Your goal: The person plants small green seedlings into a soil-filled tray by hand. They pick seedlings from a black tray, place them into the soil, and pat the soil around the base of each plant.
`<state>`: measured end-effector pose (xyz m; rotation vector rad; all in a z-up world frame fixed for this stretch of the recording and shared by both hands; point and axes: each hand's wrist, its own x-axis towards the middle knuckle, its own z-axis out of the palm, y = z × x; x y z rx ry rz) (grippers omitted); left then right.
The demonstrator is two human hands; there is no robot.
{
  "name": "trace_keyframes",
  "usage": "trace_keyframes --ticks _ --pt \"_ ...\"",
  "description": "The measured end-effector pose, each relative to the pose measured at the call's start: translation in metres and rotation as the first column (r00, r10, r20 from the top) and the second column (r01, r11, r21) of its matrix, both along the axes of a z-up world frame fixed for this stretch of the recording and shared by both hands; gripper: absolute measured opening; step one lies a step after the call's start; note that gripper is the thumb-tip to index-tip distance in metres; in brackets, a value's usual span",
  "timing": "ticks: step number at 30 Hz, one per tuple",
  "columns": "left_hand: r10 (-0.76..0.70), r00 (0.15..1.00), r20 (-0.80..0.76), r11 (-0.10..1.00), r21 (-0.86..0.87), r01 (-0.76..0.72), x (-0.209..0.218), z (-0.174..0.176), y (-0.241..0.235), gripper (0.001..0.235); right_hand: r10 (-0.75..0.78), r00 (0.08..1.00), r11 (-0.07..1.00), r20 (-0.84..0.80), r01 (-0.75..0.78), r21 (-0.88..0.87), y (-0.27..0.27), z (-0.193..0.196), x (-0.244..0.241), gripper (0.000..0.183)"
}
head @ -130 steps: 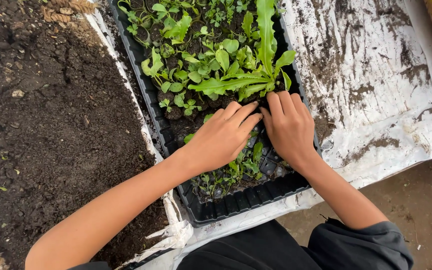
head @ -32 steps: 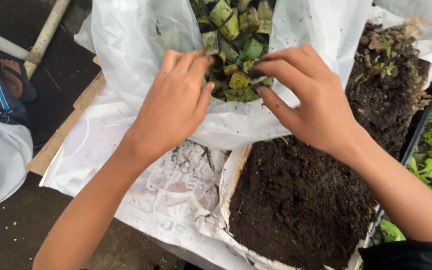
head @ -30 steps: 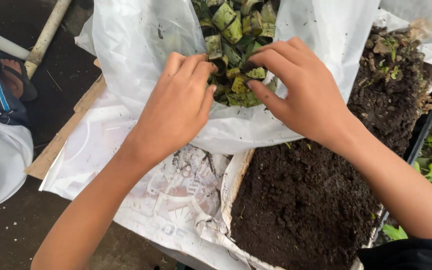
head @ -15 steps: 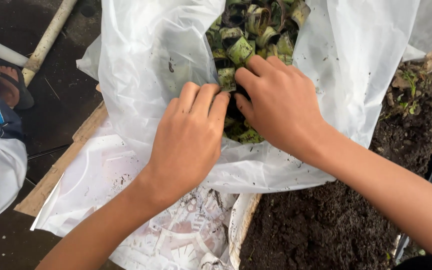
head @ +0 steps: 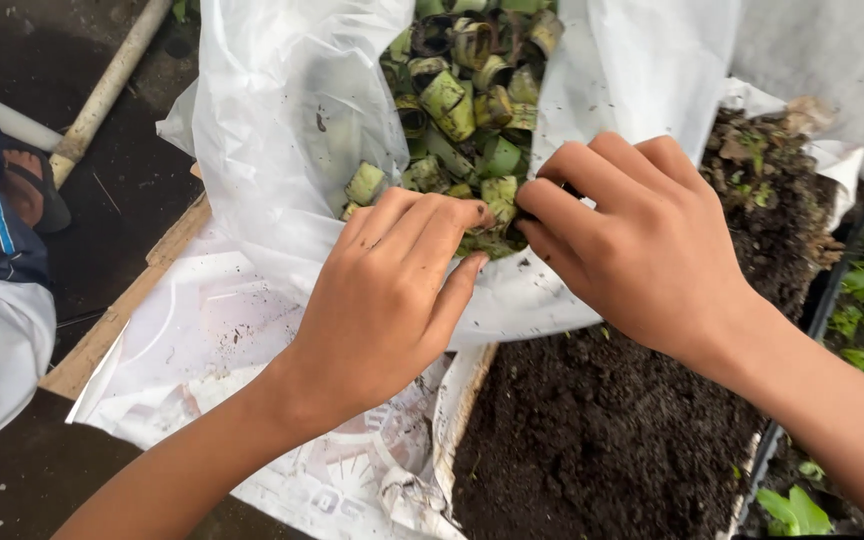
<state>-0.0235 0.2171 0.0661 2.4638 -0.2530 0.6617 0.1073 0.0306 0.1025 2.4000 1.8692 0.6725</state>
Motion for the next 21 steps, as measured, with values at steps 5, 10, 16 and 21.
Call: trace_keyframes --ticks 5,10,16,21 --pt "-0.185 0.983 -0.023 0.944 -0.282 0.171 -0.017 0.018 -0.029 0.020 -0.041 0.981 0.999 -0.190 0.044 0.014 -0.041 0.028 -0.048 0.014" --pt "-0.343 0.936 -0.082 0.860 -0.429 0.277 -0.034 -0.001 -0.077 0.012 -0.161 0.930 0.984 -0.331 0.177 0.020 -0.094 0.020 -0.095 0.011" --pt "-0.487 0.862 -0.145 0.775 -0.526 0.349 -0.036 -0.038 -0.127 0.011 -0.346 0.806 0.924 -0.479 0.382 -0.025 -0.156 -0.016 -0.127 0.011" --pt "-0.551 0.801 -0.234 0.817 -0.350 0.459 -0.037 -0.067 -0.156 0.012 -0.402 0.760 0.887 -0.511 0.461 -0.011 -0.188 -0.046 -0.147 0.012"
